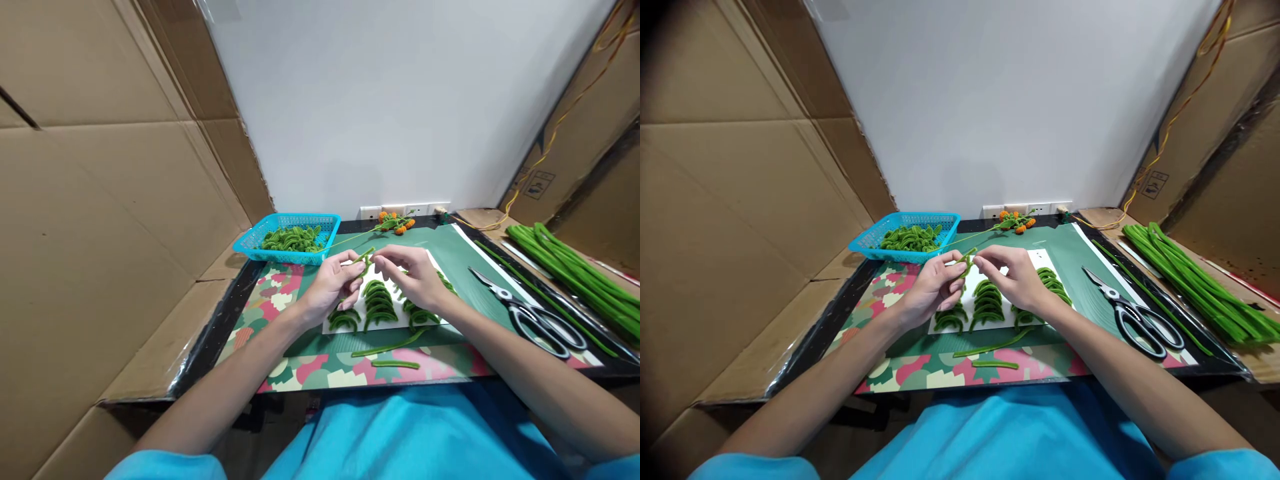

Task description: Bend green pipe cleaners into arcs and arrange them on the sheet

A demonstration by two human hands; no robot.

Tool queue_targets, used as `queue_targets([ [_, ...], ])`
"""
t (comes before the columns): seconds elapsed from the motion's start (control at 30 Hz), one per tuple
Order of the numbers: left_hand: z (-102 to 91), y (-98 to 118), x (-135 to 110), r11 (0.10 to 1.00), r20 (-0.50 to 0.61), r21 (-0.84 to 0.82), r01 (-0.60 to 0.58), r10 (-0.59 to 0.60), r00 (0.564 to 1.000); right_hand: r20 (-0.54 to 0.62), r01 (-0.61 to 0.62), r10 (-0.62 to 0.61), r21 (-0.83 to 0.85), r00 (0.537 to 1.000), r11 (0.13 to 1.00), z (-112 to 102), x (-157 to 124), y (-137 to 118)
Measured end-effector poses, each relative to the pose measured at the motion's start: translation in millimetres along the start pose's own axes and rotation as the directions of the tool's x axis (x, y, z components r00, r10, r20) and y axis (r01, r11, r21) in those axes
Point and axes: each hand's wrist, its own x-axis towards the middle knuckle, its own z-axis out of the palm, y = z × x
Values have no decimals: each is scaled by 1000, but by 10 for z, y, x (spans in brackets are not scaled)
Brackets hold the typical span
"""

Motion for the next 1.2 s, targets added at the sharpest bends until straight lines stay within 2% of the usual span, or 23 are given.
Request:
queue_targets([
  [0.07, -15, -18, 4, 999, 21, 36, 11, -12, 1000, 12, -38, 37, 40, 999, 998, 15, -2, -11],
  [0.23, -37, -54, 7, 993, 18, 113, 18, -20, 1000, -42, -19, 21, 40, 999, 999, 60, -27, -20],
  [0.47, -38, -6, -18, 981, 38, 170, 89, -97, 995, -52, 156, -162, -108, 985, 982, 73, -53, -9],
  [0.67, -48, 10, -32, 978, 112, 137, 157, -173, 979, -42, 226, -233, -122, 972, 966, 88, -47, 5],
  [0.77, -58, 23, -28, 972, 94, 171, 161, -179, 979, -34, 246, -251, -117, 967, 962, 79, -47, -2],
  [0.9, -69, 56, -16, 966, -5, 241, 94, -95, 995, -50, 216, -223, -107, 974, 970, 57, -37, -8],
  [1.03, -86, 80, -9, 945, 38, 318, 73, -89, 995, -66, 159, -167, -111, 984, 981, 53, -25, 12],
  [1.2, -103, 36, 6, 952, 67, 303, 47, -70, 995, -55, 25, -25, 11, 998, 1000, 53, -15, 25],
])
